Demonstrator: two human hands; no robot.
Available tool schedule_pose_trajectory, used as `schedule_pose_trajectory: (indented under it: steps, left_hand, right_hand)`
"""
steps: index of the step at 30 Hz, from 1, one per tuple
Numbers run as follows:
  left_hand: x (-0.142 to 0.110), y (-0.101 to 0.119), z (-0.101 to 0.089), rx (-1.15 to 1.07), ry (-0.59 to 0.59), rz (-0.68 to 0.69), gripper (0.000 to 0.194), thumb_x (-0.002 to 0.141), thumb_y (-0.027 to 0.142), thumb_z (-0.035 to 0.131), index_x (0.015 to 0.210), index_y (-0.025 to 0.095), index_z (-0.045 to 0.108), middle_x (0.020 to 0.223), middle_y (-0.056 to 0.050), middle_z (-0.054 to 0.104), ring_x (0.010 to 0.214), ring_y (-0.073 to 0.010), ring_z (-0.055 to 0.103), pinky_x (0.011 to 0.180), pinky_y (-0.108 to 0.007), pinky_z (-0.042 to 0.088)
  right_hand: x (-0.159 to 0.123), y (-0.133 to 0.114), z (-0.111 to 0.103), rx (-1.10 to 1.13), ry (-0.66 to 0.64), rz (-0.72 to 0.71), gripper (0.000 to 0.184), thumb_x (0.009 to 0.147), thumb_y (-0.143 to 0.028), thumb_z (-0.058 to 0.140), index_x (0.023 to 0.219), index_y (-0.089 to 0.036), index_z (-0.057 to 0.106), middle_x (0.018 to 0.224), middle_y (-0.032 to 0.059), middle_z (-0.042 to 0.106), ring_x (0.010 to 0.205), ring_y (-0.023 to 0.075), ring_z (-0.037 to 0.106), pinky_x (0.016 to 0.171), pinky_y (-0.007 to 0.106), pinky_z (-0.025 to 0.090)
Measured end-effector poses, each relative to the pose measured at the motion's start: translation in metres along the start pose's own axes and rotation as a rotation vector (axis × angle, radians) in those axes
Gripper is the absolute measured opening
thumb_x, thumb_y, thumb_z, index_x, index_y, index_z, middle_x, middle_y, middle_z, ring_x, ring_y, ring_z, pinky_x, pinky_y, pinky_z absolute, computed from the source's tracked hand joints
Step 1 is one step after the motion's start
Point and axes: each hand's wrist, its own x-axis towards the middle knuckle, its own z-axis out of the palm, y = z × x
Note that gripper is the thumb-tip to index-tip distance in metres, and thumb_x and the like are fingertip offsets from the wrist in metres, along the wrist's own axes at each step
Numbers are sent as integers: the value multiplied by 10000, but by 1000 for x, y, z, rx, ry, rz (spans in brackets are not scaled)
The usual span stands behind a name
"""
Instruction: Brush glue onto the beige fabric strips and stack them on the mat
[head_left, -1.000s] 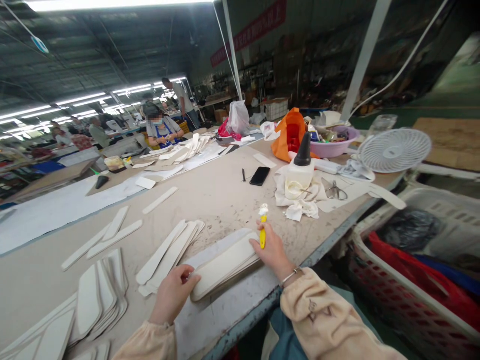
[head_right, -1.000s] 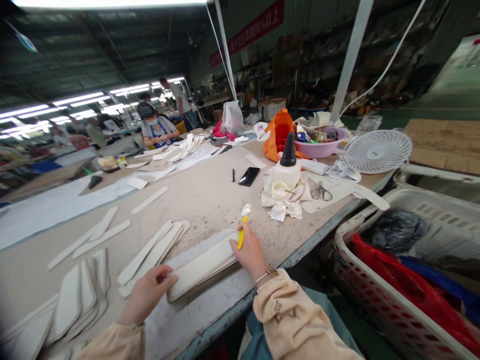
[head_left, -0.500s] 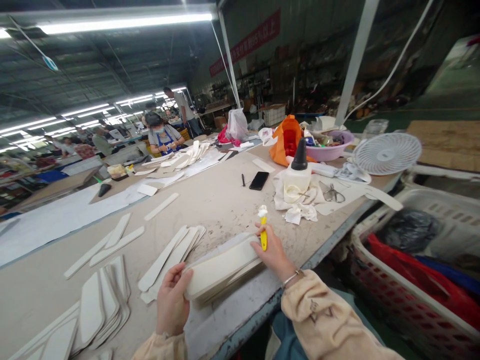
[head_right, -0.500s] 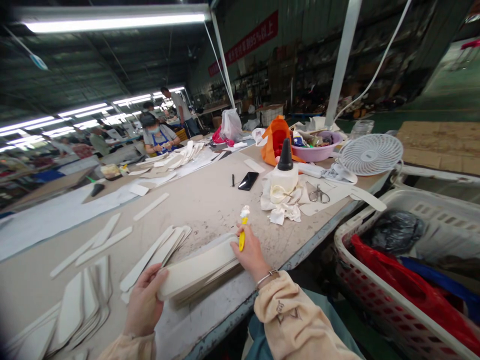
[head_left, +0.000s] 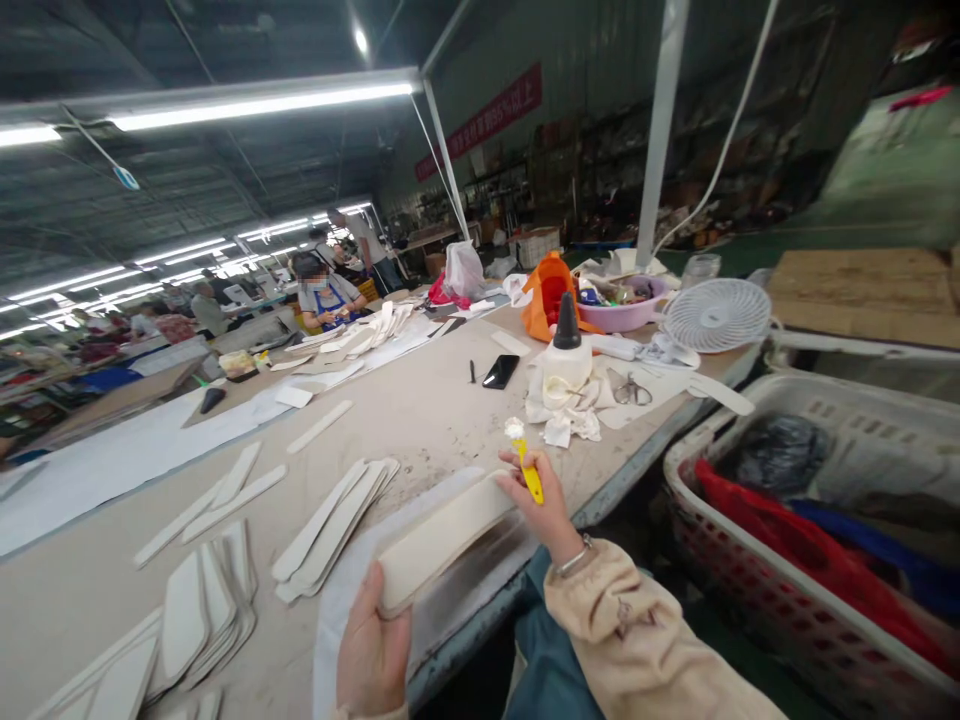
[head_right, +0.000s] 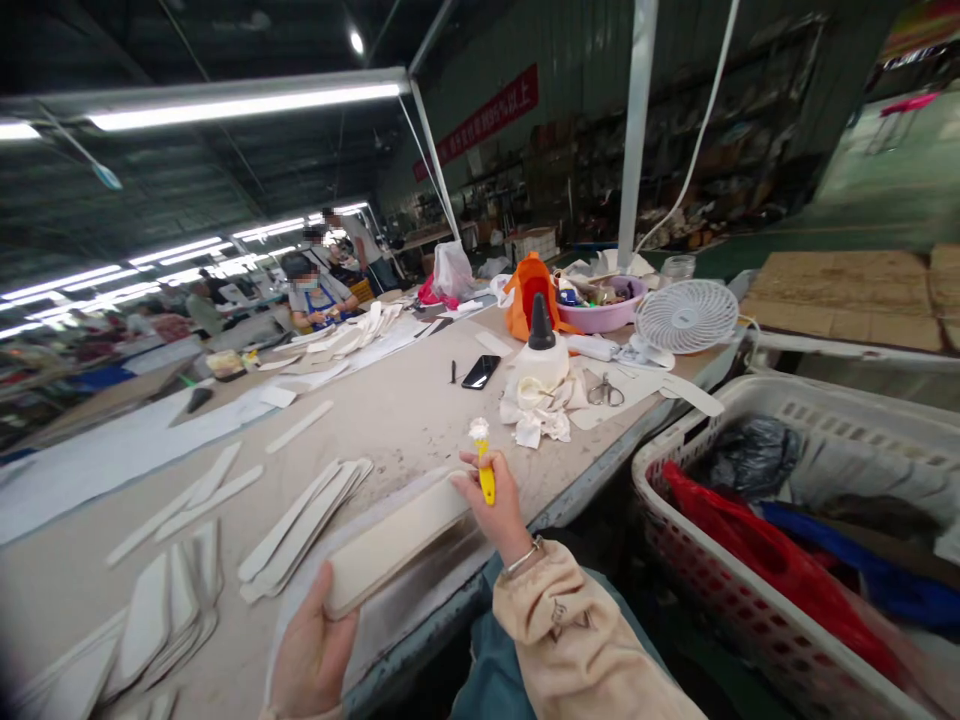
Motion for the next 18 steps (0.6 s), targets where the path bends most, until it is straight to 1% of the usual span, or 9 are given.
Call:
schedule_pose_trajectory:
  steps: [2,4,5,6,8,10,11,15,18]
  left_hand:
    - [-14,-9,-12,9,-10,-91,357,930,142,480,1276,172,565,1140,-113,711,1066,-223,671,898,-383,575]
    - [-28,-19,-25,75,-66,-171,365,911,170,537,1275,188,552,1157,-126,704,1033,-276,687,860,-486,585]
    - [-34,-24,-32,122,-90,-202,370,888,163,578,1257,181,555,1147,-134,706,1004,-297,697,827,-504,596]
    - [-39,-29,-37,169,-95,-227,371,863,148,614,1229,163,561,1120,-140,715,966,-310,709,781,-489,614]
    - [-48,-40,-46,221,-77,-276,356,835,121,647,1180,130,560,1050,-145,733,897,-308,727,685,-397,639]
    - [-53,-52,-51,210,-48,-308,327,844,100,631,1160,118,548,979,-135,747,851,-283,739,619,-310,635]
    - [-54,-57,-52,189,-42,-320,322,853,89,615,1165,120,541,955,-129,751,842,-274,741,609,-291,632]
    - [-53,-76,-57,88,-55,-345,376,873,75,571,1236,157,518,942,-115,760,866,-257,739,652,-289,631]
    - [-51,-85,-64,50,-113,-401,353,849,107,616,1187,206,585,968,-94,764,917,-261,729,710,-313,623]
  right_hand:
    - [-3,1,-1,2,-8,-1,384,760,-308,717,869,-259,352,1104,54,670,713,130,606,771,325,507]
    - [-4,1,0,5,-17,-4,386,745,-307,732,865,-257,368,1088,55,674,791,156,627,827,352,492]
    - [-4,0,0,8,-21,-5,387,738,-305,738,862,-256,374,1083,55,675,838,170,633,851,361,481]
    - [-5,0,0,11,-24,-6,386,734,-303,741,863,-256,380,1079,55,675,885,182,634,869,367,471]
    - [-6,-1,1,22,-32,-5,378,737,-306,737,868,-256,385,1069,52,675,953,202,632,885,372,457]
    - [-7,-3,2,35,-48,-3,367,748,-316,723,874,-256,383,1043,46,679,975,214,633,884,373,451]
    - [-7,-4,3,42,-59,-2,364,752,-322,717,874,-257,380,1029,42,682,981,219,634,884,374,449]
    - [-9,-8,5,63,-81,-2,365,758,-346,699,870,-260,363,1028,29,684,1008,231,628,903,380,437]
    - [-8,-11,4,76,-78,7,360,774,-367,672,878,-264,343,1052,32,684,1036,243,619,899,388,439]
